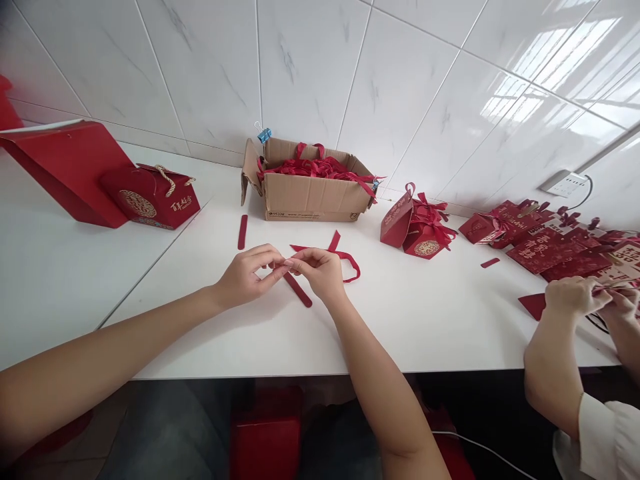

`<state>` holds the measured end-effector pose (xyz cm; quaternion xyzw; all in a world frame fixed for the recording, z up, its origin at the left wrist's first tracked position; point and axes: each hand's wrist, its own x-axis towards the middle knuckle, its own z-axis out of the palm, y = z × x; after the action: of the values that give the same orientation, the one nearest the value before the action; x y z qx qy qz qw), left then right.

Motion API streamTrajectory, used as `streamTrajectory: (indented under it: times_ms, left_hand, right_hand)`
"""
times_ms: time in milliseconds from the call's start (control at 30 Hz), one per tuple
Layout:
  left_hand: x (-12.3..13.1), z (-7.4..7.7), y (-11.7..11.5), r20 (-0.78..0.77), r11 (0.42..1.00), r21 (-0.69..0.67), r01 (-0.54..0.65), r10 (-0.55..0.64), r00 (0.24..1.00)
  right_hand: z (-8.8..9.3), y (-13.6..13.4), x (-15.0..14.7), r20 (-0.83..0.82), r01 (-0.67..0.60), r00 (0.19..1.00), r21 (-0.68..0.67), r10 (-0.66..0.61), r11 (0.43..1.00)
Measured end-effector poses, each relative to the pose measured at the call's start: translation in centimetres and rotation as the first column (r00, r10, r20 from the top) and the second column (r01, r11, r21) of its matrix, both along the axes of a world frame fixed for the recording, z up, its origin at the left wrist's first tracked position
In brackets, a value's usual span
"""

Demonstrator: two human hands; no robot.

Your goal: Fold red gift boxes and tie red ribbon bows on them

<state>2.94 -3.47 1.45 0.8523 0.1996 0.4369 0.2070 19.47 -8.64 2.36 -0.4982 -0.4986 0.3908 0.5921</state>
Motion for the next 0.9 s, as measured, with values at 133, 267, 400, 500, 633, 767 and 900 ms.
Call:
streamTrajectory:
  times_ms: [133, 267, 400, 500, 633, 767, 900]
  left_hand:
    - [0.00, -0.04, 0.11, 0.009, 1.000, -0.014, -0.018, 0.018, 1.000]
    - [-0.05, 0.04, 0.20, 0.051, 0.998, -0.044, 0.046, -0.044, 0.998]
    - [0.07, 0.21, 0.17, 0.079, 0.983, -0.178, 0.049, -0.035, 0.996]
    - [0.18, 0.43, 0.14, 0.081, 0.967, -0.254, 0.031, -0.011, 0.997]
    - [0.18, 0.70, 0.07, 0.059, 0.964, -0.255, -0.079, 0.097, 0.994]
    - [0.17, 0.65, 0.03, 0.027, 0.945, -0.302, -0.129, 0.144, 0.989]
    - [0.28, 0.59, 0.00, 0.033, 0.911, -0.394, -0.122, 0.146, 0.989]
  right_hand:
    - [0.02, 0.05, -0.02, -0.010, -0.007, 1.000, -0.013, 0.007, 1.000]
    - [-0.09, 0.20, 0.21, -0.035, -0.029, 0.999, -0.013, 0.029, 0.999]
    - [-0.12, 0.29, 0.44, -0.092, -0.108, 0.990, -0.034, 0.105, 0.994]
    - [-0.04, 0.31, 0.49, -0.123, -0.106, 0.988, -0.053, 0.099, 0.993]
    - [-0.21, 0.37, 0.29, -0.066, -0.086, 0.994, -0.049, 0.082, 0.995]
    - [-0.69, 0.51, -0.03, -0.002, -0.014, 1.000, -0.016, 0.014, 1.000]
    - [-0.79, 0.54, -0.22, 0.085, 0.032, 0.996, 0.008, -0.033, 0.999]
